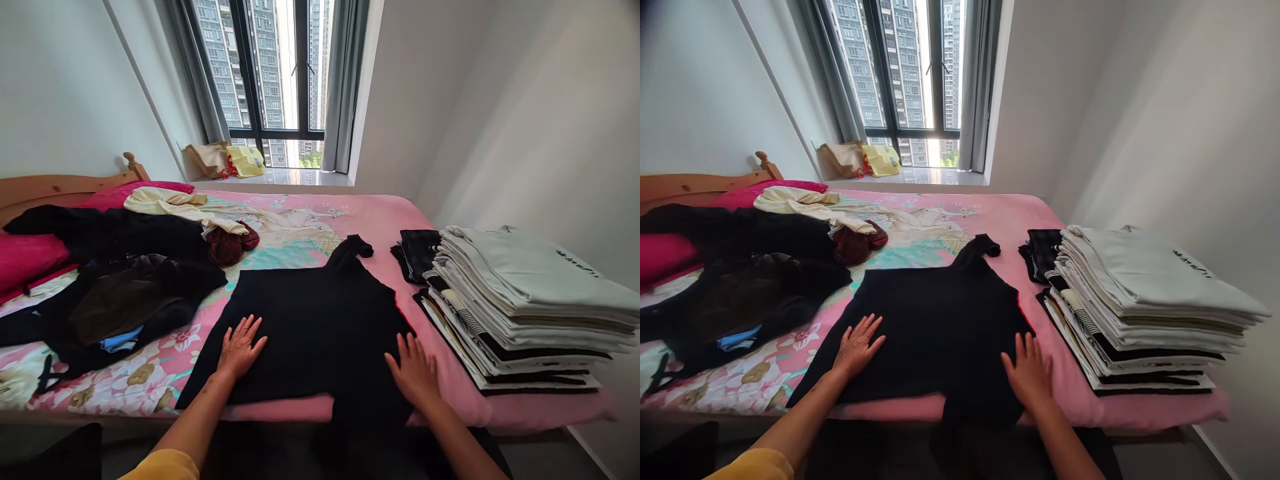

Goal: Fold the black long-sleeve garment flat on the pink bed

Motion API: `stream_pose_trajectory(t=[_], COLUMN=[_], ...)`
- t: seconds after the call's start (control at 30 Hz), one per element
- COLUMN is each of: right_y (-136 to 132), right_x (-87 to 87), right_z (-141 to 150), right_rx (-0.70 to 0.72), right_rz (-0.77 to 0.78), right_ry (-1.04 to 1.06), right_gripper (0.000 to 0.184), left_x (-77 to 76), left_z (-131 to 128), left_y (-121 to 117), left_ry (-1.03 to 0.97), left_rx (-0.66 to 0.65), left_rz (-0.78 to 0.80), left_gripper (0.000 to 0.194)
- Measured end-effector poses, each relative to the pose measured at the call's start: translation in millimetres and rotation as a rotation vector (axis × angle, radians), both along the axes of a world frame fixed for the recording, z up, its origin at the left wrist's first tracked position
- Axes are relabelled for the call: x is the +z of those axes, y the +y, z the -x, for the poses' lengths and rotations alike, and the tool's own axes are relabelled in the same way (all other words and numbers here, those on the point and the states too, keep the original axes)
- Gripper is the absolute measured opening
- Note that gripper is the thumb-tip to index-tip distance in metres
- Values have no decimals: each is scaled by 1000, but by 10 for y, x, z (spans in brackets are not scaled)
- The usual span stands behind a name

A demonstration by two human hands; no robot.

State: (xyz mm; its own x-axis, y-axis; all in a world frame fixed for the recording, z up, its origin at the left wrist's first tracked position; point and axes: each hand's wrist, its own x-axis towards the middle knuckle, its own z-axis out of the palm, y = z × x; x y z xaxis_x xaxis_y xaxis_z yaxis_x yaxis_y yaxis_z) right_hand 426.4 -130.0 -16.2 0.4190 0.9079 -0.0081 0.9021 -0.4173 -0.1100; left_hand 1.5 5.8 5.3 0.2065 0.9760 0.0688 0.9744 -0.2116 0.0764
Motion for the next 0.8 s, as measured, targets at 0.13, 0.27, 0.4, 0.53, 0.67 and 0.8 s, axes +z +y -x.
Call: stream_pose_trajectory(t=[0.13,0.27,0.4,0.53,0.67,0.8], right_y=[-135,103,252,36,-296,-410], right_x=[176,484,471,161,-79,32], right_z=[-162,370,704,433,60,62], right_rx=[-78,110,307,269,123,43], right_rz=[28,-143,-128,-68,-101,-33], right_ry=[19,88,138,67,-12,-3], right_gripper=[66,58,55,63,63,60], left_x=[179,361,258,63,133,382], left_z=[-235,-1023,-1767,-1745,-1346,-1173], left_y=[-7,-314,-1103,-1862,-2035,-1628], left_ry=[24,-13,-167,-292,-523,-621], left_rx=[116,49,-294,-445,-335,-222], left_rz=[101,59,54,4,-30,-110], left_gripper=[56,61,58,61,27,27])
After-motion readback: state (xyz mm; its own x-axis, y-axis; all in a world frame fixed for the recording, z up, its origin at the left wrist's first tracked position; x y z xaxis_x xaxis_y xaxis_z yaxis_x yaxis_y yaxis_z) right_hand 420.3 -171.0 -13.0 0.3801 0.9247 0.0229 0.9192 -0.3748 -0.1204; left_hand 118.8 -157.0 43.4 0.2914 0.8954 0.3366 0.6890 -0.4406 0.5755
